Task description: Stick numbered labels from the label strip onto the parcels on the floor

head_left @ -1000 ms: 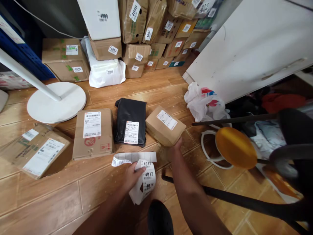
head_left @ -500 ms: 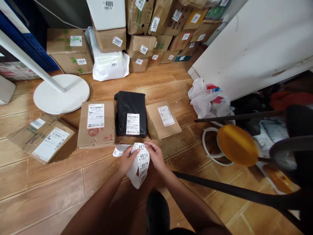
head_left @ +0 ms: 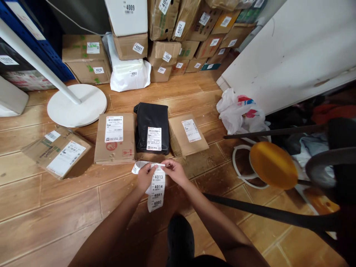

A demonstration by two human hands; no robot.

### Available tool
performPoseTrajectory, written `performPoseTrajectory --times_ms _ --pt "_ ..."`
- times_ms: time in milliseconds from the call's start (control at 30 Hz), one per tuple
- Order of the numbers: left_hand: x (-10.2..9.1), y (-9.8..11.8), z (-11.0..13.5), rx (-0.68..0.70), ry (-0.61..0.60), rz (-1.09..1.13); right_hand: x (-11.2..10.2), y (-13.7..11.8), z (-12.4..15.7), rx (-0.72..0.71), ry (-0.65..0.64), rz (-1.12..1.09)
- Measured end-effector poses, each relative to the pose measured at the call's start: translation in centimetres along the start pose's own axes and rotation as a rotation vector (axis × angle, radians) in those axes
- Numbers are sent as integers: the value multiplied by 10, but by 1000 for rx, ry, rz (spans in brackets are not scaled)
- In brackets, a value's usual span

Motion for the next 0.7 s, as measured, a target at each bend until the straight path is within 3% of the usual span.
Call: performPoseTrajectory --times_ms 133,233,367,533,633,700 --pt "-13 -18 2 -82 120 -121 15 2 -4 -78 -10 158" --pt "-18 -33 -1 -134 74 -99 30 10 -10 -114 57 131" --pt "-27 -49 -5 -165 -58 -144 41 31 -24 -71 316 54" --pt "-35 -61 3 -174 -137 -173 45 60 -39 60 705 -80" --pt "-34 -65 12 -171 -182 -160 52 71 -41 108 830 -172" --pt "-33 -67 15 -161 -194 -144 58 73 -40 137 847 -203"
Point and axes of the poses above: each hand's wrist, its own z-axis away from the middle knuckle, its own x-axis out of the palm, y = z × x, the point moved 6 cm from there along -z, towards the middle knuckle, and after that the axes turned 5 degrees about -x, right-handed, at the moved point
